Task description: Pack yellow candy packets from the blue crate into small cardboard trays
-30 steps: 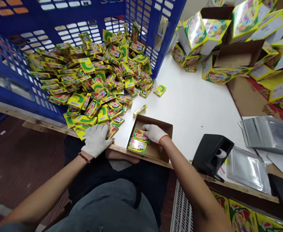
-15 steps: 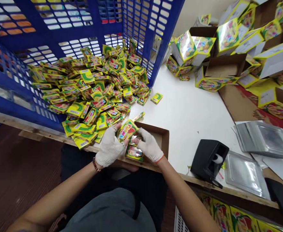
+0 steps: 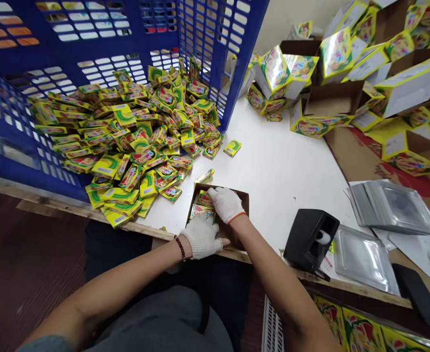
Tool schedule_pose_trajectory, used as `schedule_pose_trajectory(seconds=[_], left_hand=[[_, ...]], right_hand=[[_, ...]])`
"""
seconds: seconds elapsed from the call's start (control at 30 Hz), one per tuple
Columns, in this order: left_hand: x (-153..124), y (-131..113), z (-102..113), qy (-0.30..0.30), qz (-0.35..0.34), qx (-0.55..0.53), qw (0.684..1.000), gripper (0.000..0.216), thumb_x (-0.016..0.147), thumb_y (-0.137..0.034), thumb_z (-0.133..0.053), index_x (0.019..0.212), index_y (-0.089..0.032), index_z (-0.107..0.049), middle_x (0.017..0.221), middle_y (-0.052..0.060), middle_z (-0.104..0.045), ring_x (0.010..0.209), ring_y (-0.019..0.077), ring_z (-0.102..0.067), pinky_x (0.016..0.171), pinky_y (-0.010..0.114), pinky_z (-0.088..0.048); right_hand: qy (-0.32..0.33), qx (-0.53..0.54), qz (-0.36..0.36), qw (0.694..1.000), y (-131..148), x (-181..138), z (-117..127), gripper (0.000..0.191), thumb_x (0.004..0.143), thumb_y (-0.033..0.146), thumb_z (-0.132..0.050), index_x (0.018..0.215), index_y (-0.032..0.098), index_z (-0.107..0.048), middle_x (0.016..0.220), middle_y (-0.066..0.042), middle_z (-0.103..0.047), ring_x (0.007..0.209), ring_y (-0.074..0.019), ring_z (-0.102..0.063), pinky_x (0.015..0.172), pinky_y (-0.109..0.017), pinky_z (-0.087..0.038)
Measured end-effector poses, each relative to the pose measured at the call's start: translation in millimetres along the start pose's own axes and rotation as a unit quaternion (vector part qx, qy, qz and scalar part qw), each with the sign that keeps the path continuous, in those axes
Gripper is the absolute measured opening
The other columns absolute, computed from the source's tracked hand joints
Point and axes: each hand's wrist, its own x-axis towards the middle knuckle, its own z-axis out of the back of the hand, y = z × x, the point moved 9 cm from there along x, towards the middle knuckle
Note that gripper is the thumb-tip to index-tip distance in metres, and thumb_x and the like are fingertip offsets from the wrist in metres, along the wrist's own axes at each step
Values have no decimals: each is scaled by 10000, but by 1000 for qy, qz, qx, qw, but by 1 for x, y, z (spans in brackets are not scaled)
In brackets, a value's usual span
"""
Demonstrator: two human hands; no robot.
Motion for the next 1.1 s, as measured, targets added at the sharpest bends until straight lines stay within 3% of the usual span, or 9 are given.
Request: schedule_pose_trajectory(seconds=[0.27, 0.4, 0.47, 0.57, 0.67, 0.77, 0.83, 0.93, 1.1], left_hand=[[-10, -4, -4, -9, -14, -26, 1000, 626, 892, -658, -444, 1081, -122, -704, 1143, 204, -652, 1070, 354, -600, 887, 484, -474], [-35, -1, 23, -98, -125, -63, 985, 340, 948, -443, -465, 1008, -173, -662, 1037, 107, -650, 976, 233, -618, 860, 366, -497], [-52, 37, 52, -201, -103, -52, 973, 263, 954, -352, -451, 1011, -180, -642, 1077, 103, -638, 1026, 213, -599, 909, 341, -484], [-76, 146, 89, -293, 147, 19, 945, 218, 914, -320, -507, 1032, -175, -619, 1123, 127, -628, 1056, 252, -592, 897, 371, -483], [-91, 236, 100, -210, 352, 76, 909, 290, 826, -320, -612, 1055, -142, -611, 1082, 170, -652, 974, 312, -631, 787, 404, -493], [-93, 265, 104, -160, 373, 90, 910, 233, 838, -247, -574, 1028, -125, -632, 972, 172, -689, 931, 325, -654, 763, 413, -490], [-93, 256, 110, -185, 339, 95, 918, 207, 866, -216, -534, 1029, -142, -640, 976, 154, -700, 985, 319, -642, 819, 432, -485], [-86, 201, 116, -270, 173, 99, 942, 217, 919, -204, -479, 1049, -193, -652, 1109, 120, -695, 1065, 276, -609, 893, 433, -474], [-64, 90, 92, -330, -85, -20, 940, 230, 958, -224, -445, 1043, -235, -658, 1091, 79, -683, 1012, 201, -615, 876, 367, -509]], right_hand=[[-13, -22, 6, 1000, 9, 4, -35, 331, 1006, 264, -375, 1229, 211, -613, 1193, -116, -600, 1032, -227, -553, 745, -298, -420], [-11, 2, 27, 1000, 16, -3, -43, 345, 996, 377, -408, 1157, 219, -669, 1171, -113, -579, 1016, -238, -524, 746, -310, -396], [-23, -4, 26, 999, 20, -6, -42, 349, 979, 406, -435, 1135, 219, -685, 1177, -125, -566, 1018, -256, -516, 764, -332, -393], [-45, -13, 22, 999, 27, -8, -38, 348, 963, 418, -463, 1121, 216, -699, 1243, -153, -542, 1081, -301, -491, 821, -380, -396], [-47, 13, 10, 999, 29, -8, -36, 342, 948, 427, -488, 1110, 221, -706, 1239, -152, -555, 1070, -307, -502, 834, -395, -412], [-79, 95, 3, 992, 25, -13, -27, 299, 934, 352, -491, 1091, 218, -706, 1156, -124, -603, 1026, -279, -539, 851, -377, -438], [-140, 189, 4, 972, 19, -20, -9, 299, 932, 315, -462, 1084, 202, -693, 1130, -113, -627, 1042, -259, -558, 908, -367, -445], [-186, 356, -4, 916, 7, -28, 20, 344, 951, 388, -406, 1033, 187, -674, 1037, -93, -666, 1008, -239, -599, 917, -363, -468], [-15, 556, 45, 830, 20, -21, 44, 440, 870, 486, -503, 1115, 156, -658, 1036, -69, -700, 911, -213, -635, 788, -329, -514]])
